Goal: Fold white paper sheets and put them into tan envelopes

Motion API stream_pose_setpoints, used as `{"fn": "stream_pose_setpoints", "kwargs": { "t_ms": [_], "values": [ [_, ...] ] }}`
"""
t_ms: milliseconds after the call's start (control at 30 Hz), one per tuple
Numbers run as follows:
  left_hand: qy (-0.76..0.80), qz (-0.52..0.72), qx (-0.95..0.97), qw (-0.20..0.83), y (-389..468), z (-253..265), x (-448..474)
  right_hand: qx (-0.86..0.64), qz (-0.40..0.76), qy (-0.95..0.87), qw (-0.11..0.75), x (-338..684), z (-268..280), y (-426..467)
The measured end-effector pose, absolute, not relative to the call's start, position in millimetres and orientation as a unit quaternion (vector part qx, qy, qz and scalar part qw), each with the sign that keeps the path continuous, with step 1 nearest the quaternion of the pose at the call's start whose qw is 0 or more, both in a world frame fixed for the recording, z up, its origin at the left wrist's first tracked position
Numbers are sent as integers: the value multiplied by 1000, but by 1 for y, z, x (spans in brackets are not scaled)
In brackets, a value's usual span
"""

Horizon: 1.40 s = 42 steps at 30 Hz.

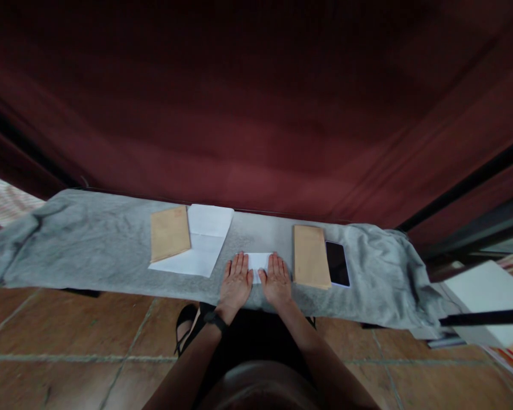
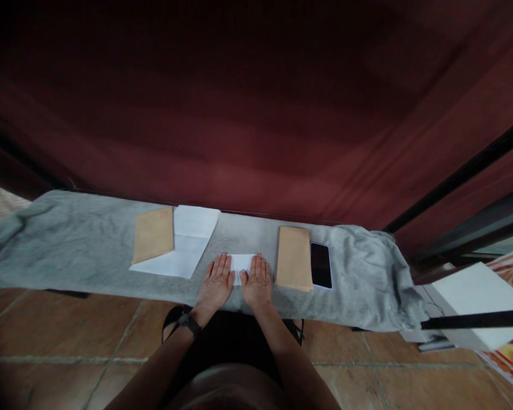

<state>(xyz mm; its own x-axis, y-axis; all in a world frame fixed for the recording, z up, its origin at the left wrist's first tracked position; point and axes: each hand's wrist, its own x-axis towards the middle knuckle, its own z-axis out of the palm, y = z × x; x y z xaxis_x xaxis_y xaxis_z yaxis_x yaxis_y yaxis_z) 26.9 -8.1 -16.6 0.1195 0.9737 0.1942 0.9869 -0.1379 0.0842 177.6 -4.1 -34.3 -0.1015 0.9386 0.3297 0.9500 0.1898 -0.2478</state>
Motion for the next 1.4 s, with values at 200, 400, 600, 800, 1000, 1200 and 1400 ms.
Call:
{"fn": "stream_pose_setpoints", "kwargs": {
  "t_ms": [200,400,600,800,1000,1200,1400],
  "values": [
    [-659,-108,-744,34,-7,-19,28,-626,-61,-738,244,183,-39,-15],
    [-657,-110,-745,35,-8,-17,28,-630,-79,-730,252,189,-43,-31],
    [-655,-120,-745,31,-8,-17,29,-633,-61,-731,246,190,-36,-42],
    [-643,-107,-758,29,-8,-18,24,-550,-7,-797,249,163,-20,-42],
    [-647,-94,-756,35,-8,-18,26,-542,-10,-804,246,160,-25,-43],
    [-653,-102,-750,38,-9,-17,31,-563,-44,-790,240,187,-28,-46],
    [-655,-126,-745,24,-9,-19,33,-601,-48,-764,232,188,-28,-49]
  ]
}}
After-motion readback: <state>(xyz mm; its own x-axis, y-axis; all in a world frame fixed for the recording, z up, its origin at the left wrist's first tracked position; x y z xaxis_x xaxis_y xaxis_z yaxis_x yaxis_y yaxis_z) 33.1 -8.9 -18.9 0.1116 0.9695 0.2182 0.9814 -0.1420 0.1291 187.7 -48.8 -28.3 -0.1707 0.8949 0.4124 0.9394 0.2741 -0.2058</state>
